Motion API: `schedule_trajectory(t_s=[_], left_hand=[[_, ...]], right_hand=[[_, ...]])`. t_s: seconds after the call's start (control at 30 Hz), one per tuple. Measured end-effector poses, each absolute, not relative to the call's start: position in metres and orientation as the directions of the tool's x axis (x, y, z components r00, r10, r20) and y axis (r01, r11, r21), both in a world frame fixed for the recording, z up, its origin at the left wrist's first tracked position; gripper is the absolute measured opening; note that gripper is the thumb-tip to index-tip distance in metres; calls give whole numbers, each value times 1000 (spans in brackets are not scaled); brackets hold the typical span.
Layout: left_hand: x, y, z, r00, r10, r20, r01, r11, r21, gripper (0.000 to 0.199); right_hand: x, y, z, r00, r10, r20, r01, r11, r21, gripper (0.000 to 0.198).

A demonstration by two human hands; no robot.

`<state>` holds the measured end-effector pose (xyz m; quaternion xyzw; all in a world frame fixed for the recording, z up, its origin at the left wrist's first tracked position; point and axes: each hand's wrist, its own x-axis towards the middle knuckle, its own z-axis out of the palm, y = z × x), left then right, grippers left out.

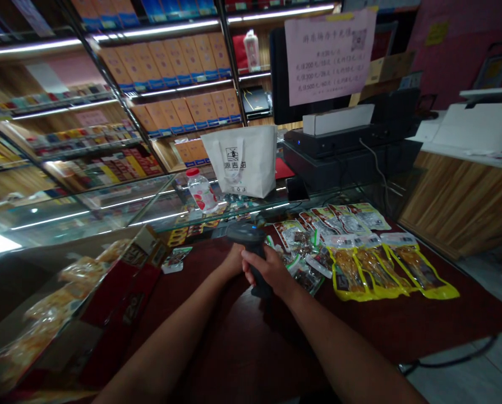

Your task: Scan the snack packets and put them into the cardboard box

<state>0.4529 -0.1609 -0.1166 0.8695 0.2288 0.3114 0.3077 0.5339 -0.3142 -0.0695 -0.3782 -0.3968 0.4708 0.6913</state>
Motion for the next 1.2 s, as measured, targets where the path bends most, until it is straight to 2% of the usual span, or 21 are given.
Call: schedule_trajectory(t_s=[0.17, 0.27, 0.43, 0.53, 0.6, 0.67, 0.73, 0.8, 0.87, 0.93, 1.0, 1.13, 1.2], left_hand=[[400, -172, -122, 588, 737, 334, 339, -599, 725, 53], [374, -191, -120, 522, 787, 328, 357, -551, 754, 59], [358, -221, -109, 495, 787, 370, 168, -504, 847, 65], [358, -227, -106, 534, 782, 322, 78, -425, 902, 73], [359, -224, -107, 535, 812, 233, -33, -256, 966, 85], [359, -220, -107, 536, 838, 104, -173, -11, 985, 91], [357, -217, -106, 578, 814, -51, -242, 231, 942, 79], [355, -216, -103, 661, 725, -193, -198, 417, 887, 58], [352, -217, -99, 736, 614, -285, -109, 523, 846, 47], [350, -220, -96, 772, 557, -307, -73, 557, 827, 47], [351, -222, -94, 766, 577, -284, -104, 547, 831, 50], [355, -220, -95, 676, 704, -219, -197, 459, 866, 49], [356, -217, -97, 576, 797, -183, -233, 375, 897, 44]], right_hand=[[538, -309, -76, 344, 926, 156, -311, 269, -911, 36], [541, -306, -83, 407, 906, 120, -260, 241, -935, 38], [540, -301, -98, 488, 871, 58, -137, 142, -980, 38], [537, -299, -104, 500, 866, 18, -119, 89, -989, 36], [535, -299, -105, 494, 870, 2, -126, 73, -989, 33], [534, -301, -103, 484, 875, -7, -140, 69, -988, 32], [535, -304, -100, 475, 880, -12, -154, 70, -986, 34], [536, -307, -96, 465, 885, -7, -158, 75, -985, 36], [537, -309, -94, 453, 892, 5, -151, 82, -985, 37], [537, -311, -94, 443, 896, 15, -140, 86, -986, 38], [537, -312, -94, 436, 900, 22, -129, 86, -988, 38], [538, -312, -95, 434, 901, 27, -100, 78, -992, 38], [539, -312, -95, 443, 896, 37, -79, 80, -994, 37]])
